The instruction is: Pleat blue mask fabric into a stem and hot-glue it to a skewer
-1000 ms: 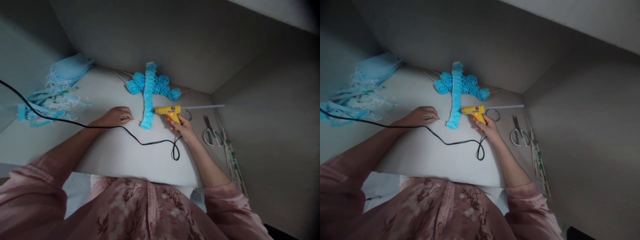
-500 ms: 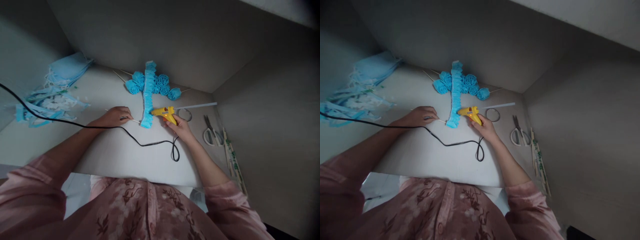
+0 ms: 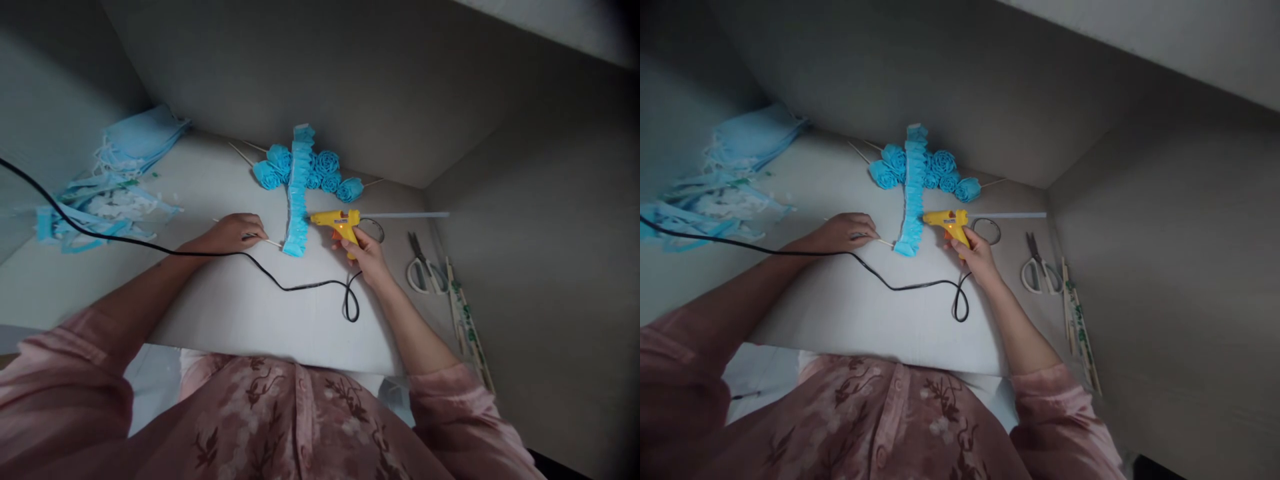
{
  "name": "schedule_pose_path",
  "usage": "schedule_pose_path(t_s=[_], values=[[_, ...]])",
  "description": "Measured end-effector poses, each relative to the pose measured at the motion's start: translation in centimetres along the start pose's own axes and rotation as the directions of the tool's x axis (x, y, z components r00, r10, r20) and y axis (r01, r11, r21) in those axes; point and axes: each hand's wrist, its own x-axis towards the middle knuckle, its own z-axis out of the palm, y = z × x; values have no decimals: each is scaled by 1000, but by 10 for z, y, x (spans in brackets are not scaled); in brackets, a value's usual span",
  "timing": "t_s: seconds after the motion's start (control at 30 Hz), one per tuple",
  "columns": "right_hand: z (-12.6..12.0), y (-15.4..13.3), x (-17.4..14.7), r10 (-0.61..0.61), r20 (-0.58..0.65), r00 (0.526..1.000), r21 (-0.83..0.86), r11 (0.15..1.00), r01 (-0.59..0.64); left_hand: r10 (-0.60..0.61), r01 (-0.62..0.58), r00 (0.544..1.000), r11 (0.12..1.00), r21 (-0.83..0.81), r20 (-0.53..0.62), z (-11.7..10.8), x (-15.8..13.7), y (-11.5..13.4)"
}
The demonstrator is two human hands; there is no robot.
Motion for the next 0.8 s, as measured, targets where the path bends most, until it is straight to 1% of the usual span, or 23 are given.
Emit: schedule_pose_path(t_s=[0.13, 0.27, 0.37, 0.43, 0.5, 0.57, 0.67, 0.8], values=[[4, 7, 6, -53, 27, 998, -81, 995, 55, -8, 8, 1000, 1000, -9, -6, 0, 0, 0], [6, 8, 8, -105, 59, 993, -229, 967, 115, 1, -1, 1000, 1000, -5, -5, 2, 0, -1], [5, 4, 7, -105, 44, 993, -264, 958, 113, 0, 0, 1000, 1000, 0, -17, 2, 0, 0], [3, 2, 6, -72, -14, 997, -200, 977, 68, -9, 9, 1000, 1000, 0, -16, 2, 0, 0], [0, 0, 6, -28, -75, 997, -86, 996, 22, -13, 13, 1000, 1000, -2, -5, 1, 0, 0], [-2, 0, 5, 19, -106, 994, 37, 999, -15, -7, 7, 1000, 1000, 3, 3, 1, -1, 0], [-5, -1, 3, 78, -97, 992, 168, 984, -61, 10, -9, 1000, 1000, 13, -8, 2, -1, -1], [-8, -5, -1, 101, -22, 995, 219, 971, -94, 4, -4, 1000, 1000, -2, -28, 2, -1, -1]])
